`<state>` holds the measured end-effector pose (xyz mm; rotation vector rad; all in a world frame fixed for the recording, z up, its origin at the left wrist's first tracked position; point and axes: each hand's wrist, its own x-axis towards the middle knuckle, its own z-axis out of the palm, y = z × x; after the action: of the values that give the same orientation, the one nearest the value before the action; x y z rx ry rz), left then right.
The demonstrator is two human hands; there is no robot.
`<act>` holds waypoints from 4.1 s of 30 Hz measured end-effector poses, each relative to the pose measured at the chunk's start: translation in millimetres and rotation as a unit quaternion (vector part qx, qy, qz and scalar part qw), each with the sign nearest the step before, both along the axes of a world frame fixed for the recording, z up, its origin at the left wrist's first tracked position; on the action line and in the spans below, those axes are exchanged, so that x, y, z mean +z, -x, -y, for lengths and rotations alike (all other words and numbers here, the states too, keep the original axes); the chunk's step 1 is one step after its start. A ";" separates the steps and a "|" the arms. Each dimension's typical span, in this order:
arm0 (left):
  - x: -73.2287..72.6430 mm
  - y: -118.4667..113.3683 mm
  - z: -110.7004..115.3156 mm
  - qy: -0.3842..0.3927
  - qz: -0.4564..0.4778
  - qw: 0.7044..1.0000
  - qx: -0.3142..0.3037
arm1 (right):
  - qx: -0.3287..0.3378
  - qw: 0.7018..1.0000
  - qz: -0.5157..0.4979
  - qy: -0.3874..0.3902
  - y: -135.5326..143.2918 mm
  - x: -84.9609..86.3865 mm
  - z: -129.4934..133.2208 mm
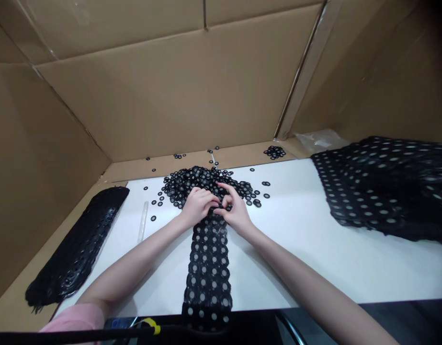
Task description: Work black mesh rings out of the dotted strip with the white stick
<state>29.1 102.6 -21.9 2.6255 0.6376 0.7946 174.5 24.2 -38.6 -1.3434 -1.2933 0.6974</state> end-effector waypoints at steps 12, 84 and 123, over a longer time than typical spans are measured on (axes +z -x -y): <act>14.6 0.1 -11.3 0.088 -0.063 0.994 -0.028 | 0.011 0.998 0.058 -0.013 1.6 3.9 2.3; 62.9 -36.2 -98.9 -0.036 -0.251 0.967 0.035 | 0.012 0.994 0.113 -0.002 -3.8 -8.8 -1.6; 61.8 -13.1 -103.9 0.007 -0.164 0.986 -0.025 | 0.011 0.993 0.117 0.004 -3.5 -6.4 -0.5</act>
<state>42.2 206.5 39.9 2.7703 0.6524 0.3427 178.0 24.7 -45.0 -1.4516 -1.4946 0.5713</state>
